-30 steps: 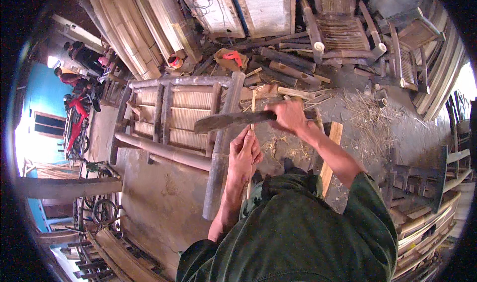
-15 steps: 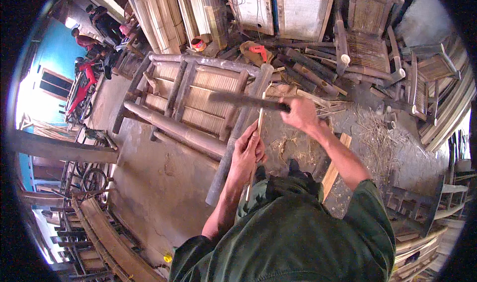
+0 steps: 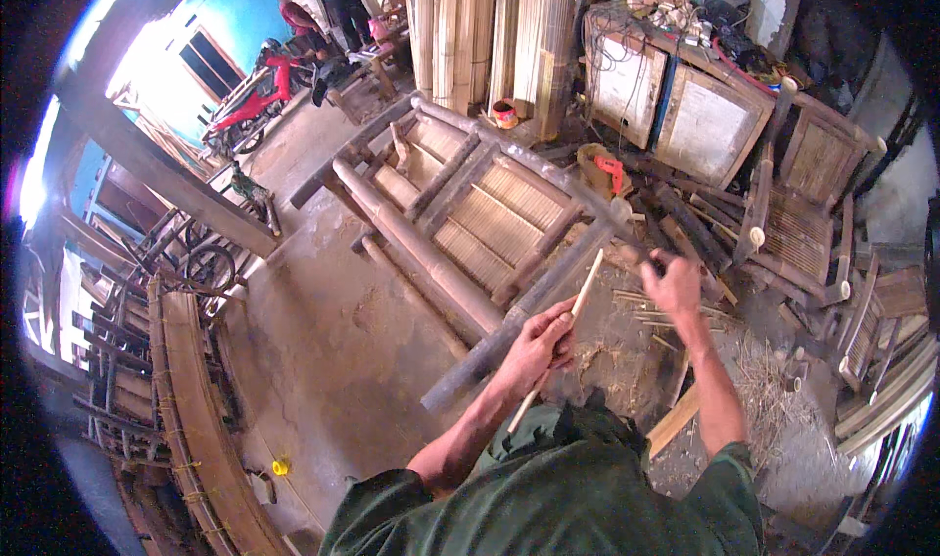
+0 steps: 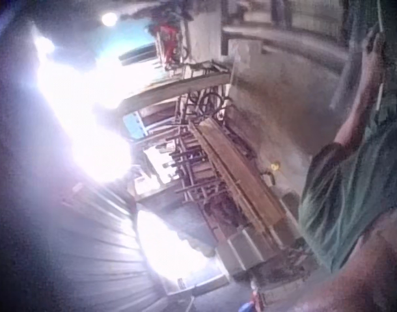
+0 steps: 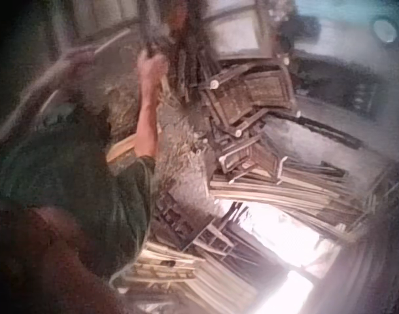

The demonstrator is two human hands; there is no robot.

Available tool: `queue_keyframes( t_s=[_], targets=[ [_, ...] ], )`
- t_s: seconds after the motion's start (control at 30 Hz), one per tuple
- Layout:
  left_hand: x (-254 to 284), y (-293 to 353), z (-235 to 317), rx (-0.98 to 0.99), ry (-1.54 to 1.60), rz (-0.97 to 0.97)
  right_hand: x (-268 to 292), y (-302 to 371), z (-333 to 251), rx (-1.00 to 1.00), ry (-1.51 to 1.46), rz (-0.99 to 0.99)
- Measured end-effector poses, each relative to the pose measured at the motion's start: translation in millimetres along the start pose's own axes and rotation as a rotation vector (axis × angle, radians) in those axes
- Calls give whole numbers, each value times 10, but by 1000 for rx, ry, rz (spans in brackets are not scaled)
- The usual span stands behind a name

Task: The person uses a red power drill to fasten joints on a bamboo chair frame, then uses a hammer to drive wooden dowels into pre-drilled holes to secure the seat slats. The chair is repositioned several times during the process.

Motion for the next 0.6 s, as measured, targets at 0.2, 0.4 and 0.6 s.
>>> queue_keyframes(
  t_s=[0.2, 0.4, 0.6],
  targets=[
    [-365, 284, 49, 92, 8, -129, -186, -125, 374, 80, 132, 126],
    [-197, 9, -349, 70, -124, 57, 117, 92, 460, -106, -4, 14],
    [-516, 139, -582, 161, -83, -115, -257, 619, 1238, -267, 224, -186]
  ],
)
Point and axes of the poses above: each hand's wrist, its own y-axis away from the middle knuckle, its own x-axis out of the back of the hand, z = x × y, the point moved 1 cm from there along -y, towards the middle knuckle, and after that the axes turned 10 degrees about z, right-handed, at the moved point
